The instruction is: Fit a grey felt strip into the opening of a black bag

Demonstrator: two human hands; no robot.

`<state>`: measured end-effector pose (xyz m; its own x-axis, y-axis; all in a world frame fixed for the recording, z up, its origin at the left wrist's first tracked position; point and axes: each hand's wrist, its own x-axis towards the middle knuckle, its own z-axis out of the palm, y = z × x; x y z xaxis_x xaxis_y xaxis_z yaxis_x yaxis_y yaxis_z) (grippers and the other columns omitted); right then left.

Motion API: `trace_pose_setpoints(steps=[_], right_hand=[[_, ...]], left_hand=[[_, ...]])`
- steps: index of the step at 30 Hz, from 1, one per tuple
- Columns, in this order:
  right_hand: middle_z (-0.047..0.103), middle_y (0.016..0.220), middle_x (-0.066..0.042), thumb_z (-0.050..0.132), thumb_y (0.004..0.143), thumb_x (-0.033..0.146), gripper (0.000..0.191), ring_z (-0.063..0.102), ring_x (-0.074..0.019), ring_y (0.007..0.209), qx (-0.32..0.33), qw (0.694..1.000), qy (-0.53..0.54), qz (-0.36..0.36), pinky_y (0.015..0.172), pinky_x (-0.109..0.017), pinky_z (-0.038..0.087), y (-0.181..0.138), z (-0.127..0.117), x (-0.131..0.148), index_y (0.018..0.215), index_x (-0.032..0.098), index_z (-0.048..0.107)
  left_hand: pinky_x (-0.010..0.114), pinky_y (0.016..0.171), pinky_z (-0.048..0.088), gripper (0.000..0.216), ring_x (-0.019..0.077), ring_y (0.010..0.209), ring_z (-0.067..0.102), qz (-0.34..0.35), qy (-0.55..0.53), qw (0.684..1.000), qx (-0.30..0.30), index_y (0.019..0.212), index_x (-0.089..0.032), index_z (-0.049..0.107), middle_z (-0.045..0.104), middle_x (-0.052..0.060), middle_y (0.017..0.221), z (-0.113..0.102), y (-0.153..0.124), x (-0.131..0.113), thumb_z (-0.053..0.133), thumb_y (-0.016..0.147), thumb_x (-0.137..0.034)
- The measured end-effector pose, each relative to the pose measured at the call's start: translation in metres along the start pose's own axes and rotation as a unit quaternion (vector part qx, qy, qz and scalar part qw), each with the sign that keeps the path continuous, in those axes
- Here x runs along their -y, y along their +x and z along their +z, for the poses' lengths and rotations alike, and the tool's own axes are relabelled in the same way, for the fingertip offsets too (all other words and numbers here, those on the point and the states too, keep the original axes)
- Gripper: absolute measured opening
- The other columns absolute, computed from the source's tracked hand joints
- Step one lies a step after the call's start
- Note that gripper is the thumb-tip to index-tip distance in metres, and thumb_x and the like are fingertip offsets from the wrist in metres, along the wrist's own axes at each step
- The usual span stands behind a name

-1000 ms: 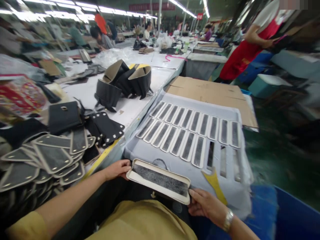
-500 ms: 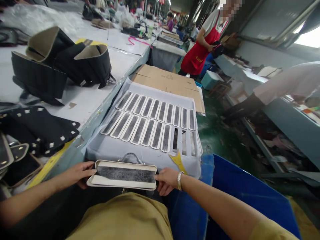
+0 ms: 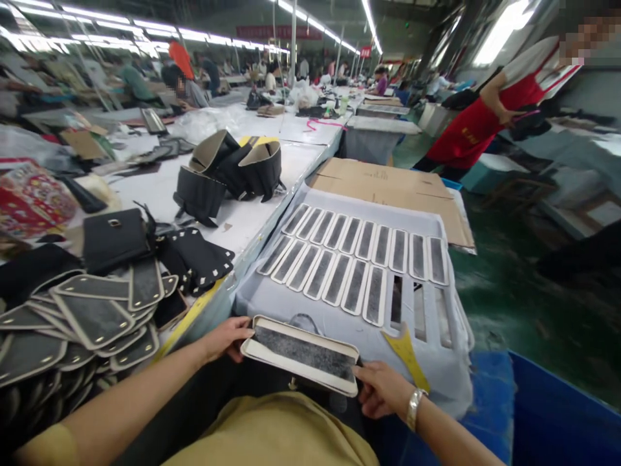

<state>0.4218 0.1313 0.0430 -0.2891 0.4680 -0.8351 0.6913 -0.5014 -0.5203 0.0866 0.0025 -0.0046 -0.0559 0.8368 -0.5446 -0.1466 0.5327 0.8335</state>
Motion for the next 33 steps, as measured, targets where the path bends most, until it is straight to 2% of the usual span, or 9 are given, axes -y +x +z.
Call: trace_pose_setpoints(steps=[7,10,13,15,17,20,23,27,33], right_hand=[[0.053,0.052,-0.001,0.039,0.086,0.045,0.039,0.052,-0.0098,0.039,-0.035,0.994,-0.085,-0.059,0.045,-0.023,0.045,-0.013,0.002,0.001,0.060,0.016,0.039],[0.061,0.066,-0.006,0.044,0.084,0.043,0.032,0.060,-0.0148,0.054,-0.090,0.965,-0.199,-0.148,0.055,-0.029,0.049,-0.018,-0.009,0.002,0.068,0.016,0.044],[0.063,0.093,-0.010,0.053,0.081,0.037,0.024,0.061,-0.0163,0.079,-0.182,0.910,-0.261,-0.265,0.072,-0.029,0.049,-0.019,-0.016,0.007,0.089,0.015,0.051],[0.061,0.104,-0.010,0.052,0.082,0.033,0.028,0.060,-0.0157,0.086,-0.210,0.857,-0.326,-0.338,0.075,-0.027,0.047,-0.018,-0.016,0.014,0.102,0.014,0.053],[0.063,0.097,-0.007,0.051,0.082,0.029,0.024,0.060,-0.0159,0.083,-0.205,0.815,-0.390,-0.375,0.074,-0.026,0.045,-0.017,-0.012,0.022,0.099,0.015,0.059],[0.065,0.080,-0.004,0.048,0.082,0.023,0.019,0.058,-0.0159,0.077,-0.192,0.788,-0.446,-0.378,0.072,-0.026,0.041,-0.018,-0.006,0.032,0.083,0.016,0.065],[0.066,0.080,-0.004,0.045,0.084,0.021,0.023,0.058,-0.0166,0.078,-0.194,0.763,-0.491,-0.374,0.072,-0.025,0.039,-0.019,-0.005,0.038,0.079,0.016,0.067],[0.067,0.083,-0.004,0.045,0.083,0.020,0.023,0.060,-0.0175,0.080,-0.207,0.742,-0.532,-0.352,0.072,-0.025,0.038,-0.016,-0.005,0.037,0.083,0.018,0.069],[0.067,0.080,-0.005,0.047,0.081,0.019,0.021,0.059,-0.0185,0.079,-0.214,0.715,-0.575,-0.334,0.069,-0.025,0.037,-0.016,0.000,0.038,0.080,0.017,0.068]], left_hand=[[0.020,0.042,0.043,0.048,0.0104,0.047,0.051,0.038,-0.011,0.999,-0.031,0.073,-0.019,0.040,0.051,-0.004,0.056,0.004,-0.008,0.019,0.060,0.064,-0.062],[0.026,0.062,0.049,0.047,0.0157,0.071,0.059,0.135,0.019,0.983,-0.123,0.087,-0.017,0.049,0.058,0.001,0.075,0.002,-0.008,0.023,0.057,0.069,-0.061],[0.034,0.091,0.041,0.048,0.0227,0.102,0.054,0.269,0.154,0.933,-0.183,0.108,-0.018,0.053,0.061,0.008,0.105,0.008,-0.004,0.001,0.060,0.072,-0.048],[0.036,0.100,0.032,0.043,0.0248,0.111,0.049,0.340,0.276,0.890,-0.127,0.112,-0.020,0.056,0.059,0.008,0.116,0.024,0.002,-0.023,0.060,0.073,-0.040],[0.035,0.098,0.033,0.037,0.0258,0.109,0.052,0.373,0.378,0.847,-0.034,0.111,-0.022,0.060,0.061,0.007,0.116,0.051,0.011,-0.046,0.057,0.076,-0.033],[0.032,0.085,0.039,0.032,0.0261,0.097,0.058,0.381,0.461,0.799,0.065,0.108,-0.020,0.063,0.065,0.008,0.108,0.097,0.028,-0.067,0.051,0.079,-0.028],[0.026,0.071,0.040,0.020,0.0215,0.080,0.060,0.398,0.471,0.780,0.109,0.085,-0.021,0.069,0.070,0.004,0.086,0.130,0.044,-0.073,0.051,0.079,-0.025],[0.021,0.056,0.032,0.022,0.0139,0.058,0.053,0.415,0.474,0.764,0.138,0.063,-0.020,0.066,0.063,-0.001,0.059,0.141,0.054,-0.074,0.049,0.078,-0.021],[0.022,0.052,0.028,0.021,0.0115,0.053,0.048,0.422,0.492,0.744,0.165,0.063,-0.020,0.067,0.062,-0.002,0.057,0.137,0.056,-0.077,0.050,0.073,-0.014]])
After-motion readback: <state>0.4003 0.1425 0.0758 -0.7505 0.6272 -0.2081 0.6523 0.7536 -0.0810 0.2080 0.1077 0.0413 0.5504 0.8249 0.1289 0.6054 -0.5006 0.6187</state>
